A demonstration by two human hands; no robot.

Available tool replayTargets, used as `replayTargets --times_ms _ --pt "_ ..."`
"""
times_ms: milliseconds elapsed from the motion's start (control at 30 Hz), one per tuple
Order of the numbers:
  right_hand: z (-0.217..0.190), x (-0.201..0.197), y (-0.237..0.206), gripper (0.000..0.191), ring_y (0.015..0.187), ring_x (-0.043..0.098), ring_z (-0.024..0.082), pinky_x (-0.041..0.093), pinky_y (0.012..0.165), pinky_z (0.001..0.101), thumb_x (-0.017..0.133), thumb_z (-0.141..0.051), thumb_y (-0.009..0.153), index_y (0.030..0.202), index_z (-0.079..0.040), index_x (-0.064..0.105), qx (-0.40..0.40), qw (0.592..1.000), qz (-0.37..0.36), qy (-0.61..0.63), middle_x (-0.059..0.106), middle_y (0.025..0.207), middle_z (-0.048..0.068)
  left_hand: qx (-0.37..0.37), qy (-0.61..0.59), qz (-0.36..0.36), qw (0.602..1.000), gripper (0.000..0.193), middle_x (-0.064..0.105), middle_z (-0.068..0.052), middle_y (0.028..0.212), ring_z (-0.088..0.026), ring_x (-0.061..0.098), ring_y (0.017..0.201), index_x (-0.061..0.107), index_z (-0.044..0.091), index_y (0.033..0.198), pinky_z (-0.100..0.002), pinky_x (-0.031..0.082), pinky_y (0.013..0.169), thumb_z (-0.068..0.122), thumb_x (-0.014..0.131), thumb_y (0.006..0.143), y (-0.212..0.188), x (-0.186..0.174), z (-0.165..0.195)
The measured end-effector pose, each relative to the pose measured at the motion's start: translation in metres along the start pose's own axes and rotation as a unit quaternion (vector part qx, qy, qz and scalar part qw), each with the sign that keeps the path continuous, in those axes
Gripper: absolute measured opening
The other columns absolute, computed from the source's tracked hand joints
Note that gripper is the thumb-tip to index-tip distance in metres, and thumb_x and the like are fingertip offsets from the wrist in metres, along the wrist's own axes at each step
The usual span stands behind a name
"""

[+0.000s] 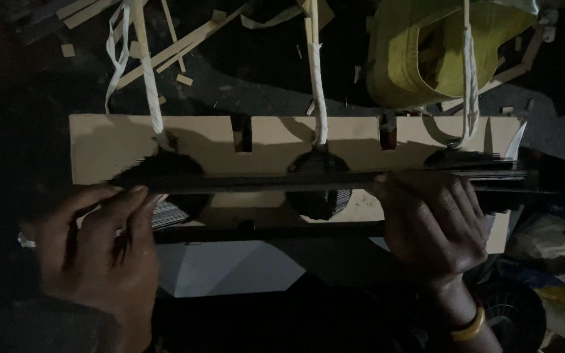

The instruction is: The person works at a wooden jig with white cords hanging from it, arranging and pressing dark bristle strips over a horizontal bar. They fold the strips over the bar, align them, and press them into place along the jig, working section by section along the length of the bar.

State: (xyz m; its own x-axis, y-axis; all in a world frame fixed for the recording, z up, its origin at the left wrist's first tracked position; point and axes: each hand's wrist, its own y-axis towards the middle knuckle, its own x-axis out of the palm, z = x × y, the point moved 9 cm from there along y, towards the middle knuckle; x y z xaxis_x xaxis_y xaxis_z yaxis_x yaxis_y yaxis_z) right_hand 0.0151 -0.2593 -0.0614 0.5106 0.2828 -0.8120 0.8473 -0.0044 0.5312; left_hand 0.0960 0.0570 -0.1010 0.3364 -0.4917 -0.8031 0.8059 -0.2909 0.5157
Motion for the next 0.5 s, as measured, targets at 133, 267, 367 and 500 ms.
replayTargets --times_ms 133,267,367,500 --pt "0.0018 0.0024 -0.0012 0.009 0.09 0.072 0.026 0.059 0.08 0.0398 0.083 -0.006 0.089 0.096 -0.005 0.078 0.005 0.999 -0.03 -0.013 0.075 0.098 0.011 -0.023 -0.027 -0.003 0.999 0.014 0.06 -0.004 0.12 -0.013 0.062 0.11 0.074 0.007 0.113 -0.02 0.057 0.085 0.015 0.084 0.105 0.0014 0.0042 -0.002" --pt "0.0022 0.0043 -0.0061 0.008 0.099 0.073 0.021 0.058 0.086 0.0341 0.084 -0.008 0.104 0.108 -0.007 0.077 0.021 0.999 -0.024 -0.005 0.074 0.106 0.008 -0.034 -0.037 0.034 0.998 0.019 0.06 -0.002 0.115 -0.013 0.061 0.106 0.075 0.009 0.115 -0.026 0.053 0.087 0.016 0.089 0.104 0.0012 0.0029 0.0022" --pt "0.0035 0.0047 -0.0085 0.007 0.097 0.072 0.021 0.057 0.082 0.0336 0.083 -0.008 0.101 0.104 -0.005 0.077 0.025 0.999 -0.023 0.003 0.074 0.104 0.008 -0.056 -0.048 0.022 0.997 0.015 0.06 -0.003 0.116 -0.016 0.057 0.109 0.076 0.009 0.114 -0.025 0.055 0.085 0.011 0.087 0.105 -0.0018 0.0041 0.0036" --pt "0.0057 0.005 -0.007 0.005 0.094 0.071 0.022 0.055 0.08 0.0339 0.076 0.0 0.099 0.102 -0.002 0.078 0.03 0.998 -0.053 0.03 0.075 0.104 0.011 -0.06 -0.088 0.031 0.994 0.01 0.061 -0.002 0.12 -0.013 0.059 0.116 0.076 0.01 0.112 -0.022 0.059 0.089 0.002 0.08 0.109 -0.0028 0.0021 0.0031"
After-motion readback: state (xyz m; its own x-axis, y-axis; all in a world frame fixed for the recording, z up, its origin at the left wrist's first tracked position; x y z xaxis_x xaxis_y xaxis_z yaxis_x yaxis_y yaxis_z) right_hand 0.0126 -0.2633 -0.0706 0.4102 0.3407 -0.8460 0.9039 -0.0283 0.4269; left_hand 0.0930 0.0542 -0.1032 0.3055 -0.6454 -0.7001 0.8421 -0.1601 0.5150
